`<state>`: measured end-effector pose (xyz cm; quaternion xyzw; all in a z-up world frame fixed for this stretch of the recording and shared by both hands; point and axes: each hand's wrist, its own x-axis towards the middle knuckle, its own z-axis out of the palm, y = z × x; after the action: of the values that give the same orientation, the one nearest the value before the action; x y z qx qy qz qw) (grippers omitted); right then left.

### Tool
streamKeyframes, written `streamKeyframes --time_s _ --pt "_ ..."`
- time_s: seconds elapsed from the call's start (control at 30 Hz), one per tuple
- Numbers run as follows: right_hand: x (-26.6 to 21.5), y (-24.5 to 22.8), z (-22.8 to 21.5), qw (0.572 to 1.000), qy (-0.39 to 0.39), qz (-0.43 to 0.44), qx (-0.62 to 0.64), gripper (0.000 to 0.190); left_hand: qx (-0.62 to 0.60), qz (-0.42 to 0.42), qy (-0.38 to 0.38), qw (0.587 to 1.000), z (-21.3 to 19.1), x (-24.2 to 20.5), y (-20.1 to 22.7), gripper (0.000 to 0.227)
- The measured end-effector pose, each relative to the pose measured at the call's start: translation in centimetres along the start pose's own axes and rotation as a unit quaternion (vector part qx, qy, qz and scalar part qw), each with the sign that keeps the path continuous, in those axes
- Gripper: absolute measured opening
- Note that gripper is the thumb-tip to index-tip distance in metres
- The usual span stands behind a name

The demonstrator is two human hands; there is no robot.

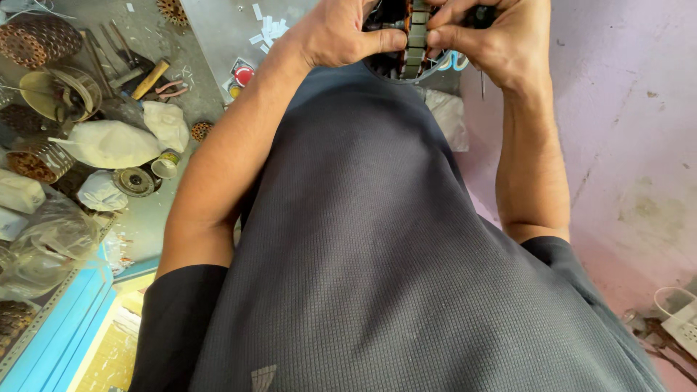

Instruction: The person inserts small white plastic pieces into slots on a cylindrical electrical component mounted on a jig. They use a green-handled screwdriver to press and secure each piece into place, repeating the process for multiple slots around the component.

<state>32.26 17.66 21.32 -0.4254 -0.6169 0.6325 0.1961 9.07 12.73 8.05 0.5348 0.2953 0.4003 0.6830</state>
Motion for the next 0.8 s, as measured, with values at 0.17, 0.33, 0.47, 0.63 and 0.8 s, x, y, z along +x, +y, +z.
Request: streamKeyframes --time_s 0.17,0.33,0.47,0.63,0.8 --pt "0.0 0.6 -0.6 0.998 0.002 -0.014 -0.056 0.023 0.003 0.033 0.001 0.999 0.1 0.2 -0.6 0.037" --pt "-1.6 2.0 -0.1 0.995 0.094 0.023 0.023 0.026 0.059 0.04 0.011 0.997 0.2 0.1 1.0 0.049" --pt "-2.5 1.7 -0.2 0.92 0.229 -0.026 0.316 0.048 0.243 0.073 0.046 0.966 1.5 0.0 2.3 0.091" --pt "-3.8 0.8 0.2 0.831 0.376 -0.009 0.41 0.045 0.329 0.097 0.075 0.936 3.4 0.8 1.4 0.114" --pt "-5.6 0.8 3.1 0.866 0.383 -0.021 0.321 0.057 0.315 0.084 0.101 0.94 3.8 0.4 0.6 0.122"
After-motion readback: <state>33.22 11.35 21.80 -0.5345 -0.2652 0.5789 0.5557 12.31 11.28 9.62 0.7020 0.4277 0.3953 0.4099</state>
